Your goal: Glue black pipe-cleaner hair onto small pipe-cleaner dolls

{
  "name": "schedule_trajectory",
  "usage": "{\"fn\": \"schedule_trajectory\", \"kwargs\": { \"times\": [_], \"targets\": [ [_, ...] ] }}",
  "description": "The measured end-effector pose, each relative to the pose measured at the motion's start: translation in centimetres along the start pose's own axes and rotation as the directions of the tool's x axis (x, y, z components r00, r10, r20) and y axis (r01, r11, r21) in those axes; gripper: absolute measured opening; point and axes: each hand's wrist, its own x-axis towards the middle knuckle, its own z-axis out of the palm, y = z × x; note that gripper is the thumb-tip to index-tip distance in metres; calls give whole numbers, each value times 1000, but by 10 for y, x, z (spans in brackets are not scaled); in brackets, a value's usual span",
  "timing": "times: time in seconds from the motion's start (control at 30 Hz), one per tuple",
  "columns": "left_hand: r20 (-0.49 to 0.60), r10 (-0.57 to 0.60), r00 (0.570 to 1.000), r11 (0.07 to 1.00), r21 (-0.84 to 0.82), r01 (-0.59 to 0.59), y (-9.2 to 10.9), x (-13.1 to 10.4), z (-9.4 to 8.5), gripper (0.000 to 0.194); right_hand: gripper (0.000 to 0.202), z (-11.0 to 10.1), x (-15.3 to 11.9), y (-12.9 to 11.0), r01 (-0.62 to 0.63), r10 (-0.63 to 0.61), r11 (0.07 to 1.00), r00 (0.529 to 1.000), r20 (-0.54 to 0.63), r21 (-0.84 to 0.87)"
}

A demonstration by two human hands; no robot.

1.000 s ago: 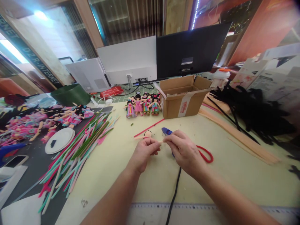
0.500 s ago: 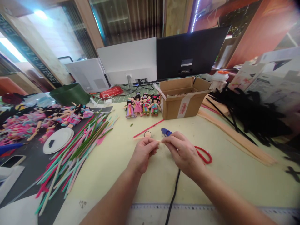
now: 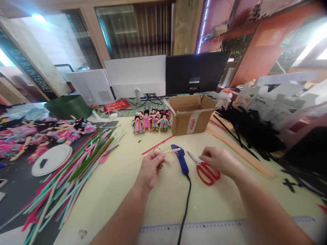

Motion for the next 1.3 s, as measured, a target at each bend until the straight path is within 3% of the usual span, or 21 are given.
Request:
{"fn": "schedule_trajectory", "kwargs": {
  "times": [0.07,0.13,0.27,0.4,0.6,0.7,0.8,0.93,1.13,1.3],
  "targets": [
    [17,3,1000,999,-38,-3,-1,0,0,23,22,4,-6,5,-38,54,992,990,129,-121],
    [38,3,999,998,-65,-1,-1,-1,0,24,19,12,-12,5,-54,82,984,983,167,-168],
    [66,-8,998,993,-116,15,1,-4,1,25,18,24,-18,4,-104,125,981,984,128,-161],
    [83,-13,996,986,-165,26,4,-6,1,26,19,20,-20,12,-140,145,988,986,87,-66],
    [94,-16,995,980,-196,35,7,-7,3,26,17,21,-27,25,-108,100,990,991,87,90],
    [96,-21,995,980,-196,39,7,-7,4,26,28,33,-34,18,-77,67,992,993,100,101],
    [98,-26,995,981,-189,44,6,-7,3,26,42,42,-40,5,-5,5,1000,996,84,7],
    [97,-26,995,983,-178,43,4,-7,2,26,38,45,-42,-12,36,-32,991,999,32,-131],
    [101,-22,995,985,-166,39,3,-7,3,26,40,44,-39,-29,36,-14,983,992,122,-181],
    [92,-17,996,985,-169,33,4,-6,3,26,41,39,-33,-24,-6,29,988,989,144,-155]
  ]
}}
